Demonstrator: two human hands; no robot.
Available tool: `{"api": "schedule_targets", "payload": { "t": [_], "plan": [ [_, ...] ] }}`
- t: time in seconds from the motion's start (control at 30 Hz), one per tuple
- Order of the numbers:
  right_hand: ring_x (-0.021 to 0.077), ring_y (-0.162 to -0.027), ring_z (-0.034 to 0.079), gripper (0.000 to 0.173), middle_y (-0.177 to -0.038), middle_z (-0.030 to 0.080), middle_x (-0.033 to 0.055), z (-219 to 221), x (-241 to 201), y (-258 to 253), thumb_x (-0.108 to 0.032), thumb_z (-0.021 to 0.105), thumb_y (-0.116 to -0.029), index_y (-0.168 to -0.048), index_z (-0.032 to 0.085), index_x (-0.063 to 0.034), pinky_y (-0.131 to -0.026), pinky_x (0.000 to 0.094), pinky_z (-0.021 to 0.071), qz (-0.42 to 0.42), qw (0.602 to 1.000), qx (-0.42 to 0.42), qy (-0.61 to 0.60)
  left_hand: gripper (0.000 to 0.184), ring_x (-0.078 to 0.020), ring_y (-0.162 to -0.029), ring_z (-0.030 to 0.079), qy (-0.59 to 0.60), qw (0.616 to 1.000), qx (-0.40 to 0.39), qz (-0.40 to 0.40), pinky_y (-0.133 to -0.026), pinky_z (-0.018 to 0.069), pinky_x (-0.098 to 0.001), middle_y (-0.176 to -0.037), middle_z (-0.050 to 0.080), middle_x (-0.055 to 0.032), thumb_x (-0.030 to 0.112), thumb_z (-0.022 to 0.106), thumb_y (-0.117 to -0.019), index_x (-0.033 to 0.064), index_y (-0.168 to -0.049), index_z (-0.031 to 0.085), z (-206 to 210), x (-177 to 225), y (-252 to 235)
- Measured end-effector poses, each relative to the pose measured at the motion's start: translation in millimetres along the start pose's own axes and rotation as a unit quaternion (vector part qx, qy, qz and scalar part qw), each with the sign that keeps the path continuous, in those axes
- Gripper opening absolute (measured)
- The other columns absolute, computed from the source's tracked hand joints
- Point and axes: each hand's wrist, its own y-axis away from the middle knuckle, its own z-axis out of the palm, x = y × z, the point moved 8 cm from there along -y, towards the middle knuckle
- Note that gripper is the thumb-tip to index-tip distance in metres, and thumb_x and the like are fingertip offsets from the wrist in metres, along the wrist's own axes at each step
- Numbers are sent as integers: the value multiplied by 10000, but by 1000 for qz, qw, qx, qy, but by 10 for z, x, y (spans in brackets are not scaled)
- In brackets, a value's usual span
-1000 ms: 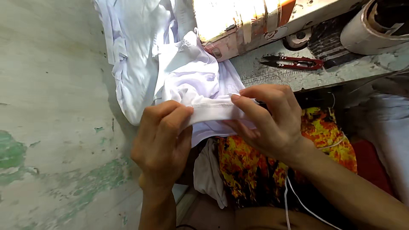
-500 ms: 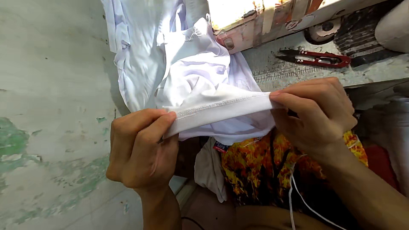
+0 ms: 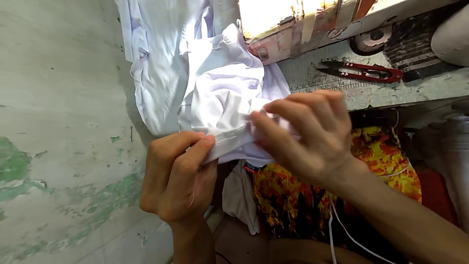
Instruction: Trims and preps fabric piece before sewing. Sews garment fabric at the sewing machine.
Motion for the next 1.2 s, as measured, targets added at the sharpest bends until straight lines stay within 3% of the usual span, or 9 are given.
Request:
{"api": "schedule_targets", "payload": {
  "t": [0.23,0.4,0.47,0.57,0.73,0.87,0.97,1.1,1.2],
  "plan": [
    [221,-884,657,157,-920,707,135,-156,298,-132,-3,656,-943,-1064,757,-13,-750,329,504,10,994,45,-99,64,-105,-1009,652,38,996,-33,-76,-866,521,-233,-1003,705,-34,112,732,-932,64,-973,743,-46,-275,5],
    [95,-867,646,121,-904,685,89,-177,567,-2,-13,667,-941,-1017,760,0,-763,199,529,100,983,64,-142,73,-100,-1110,690,343,925,-6,-161,-1063,539,-370,-1080,728,116,208,609,-1032,207,-1095,646,461,-271,-301],
    [8,-833,649,104,-905,694,13,-111,769,54,-55,691,-942,-1012,755,-12,-748,146,550,195,953,49,-227,87,15,-972,664,354,923,-12,-152,-933,573,-242,-1023,663,141,133,581,-1035,159,-1117,591,718,-224,-602],
    [-10,-679,653,132,-834,695,-68,31,1020,94,-65,696,-935,-1059,668,-99,-609,148,573,338,867,31,-364,125,56,-861,617,309,948,-5,-82,-774,520,-118,-951,669,11,44,625,-977,-40,-1069,631,1096,-238,-1182],
    [13,-752,669,272,-886,677,-44,180,1228,-22,-39,677,-949,-1175,556,-128,-704,177,594,358,815,64,-450,116,-91,-758,643,152,986,-68,-27,-708,506,-229,-842,702,-87,-28,595,-907,2,-952,697,1736,-360,-1691],
    [-31,-800,651,101,-907,693,-73,124,1251,-45,-39,670,-947,-1032,644,-87,-722,133,568,358,818,88,-442,113,-253,-805,700,105,990,-96,1,-715,529,-388,-830,702,-162,-27,619,-871,-14,-954,696,1944,-392,-1736],
    [-45,-803,646,85,-901,689,-93,10,1242,-68,-87,681,-958,-1034,648,-108,-726,116,560,371,826,114,-409,169,-318,-987,665,105,985,-135,-8,-876,498,-435,-974,691,-236,25,632,-886,-72,-1020,668,2062,-399,-1813],
    [-28,-774,667,127,-890,707,-86,-74,1332,-136,-72,698,-935,-1056,672,-104,-715,133,584,361,861,132,-333,273,-260,-1091,615,117,957,-244,-105,-959,452,-396,-1100,674,-226,96,672,-911,-84,-1115,666,2221,-352,-2024],
    [-26,-790,673,121,-908,727,-61,-109,1349,-163,-68,697,-930,-1049,712,-58,-720,135,586,345,885,106,-294,244,-253,-1083,621,120,963,-223,-92,-956,452,-378,-1088,677,-232,60,643,-910,-90,-1101,662,2241,-365,-2029]
  ]
}}
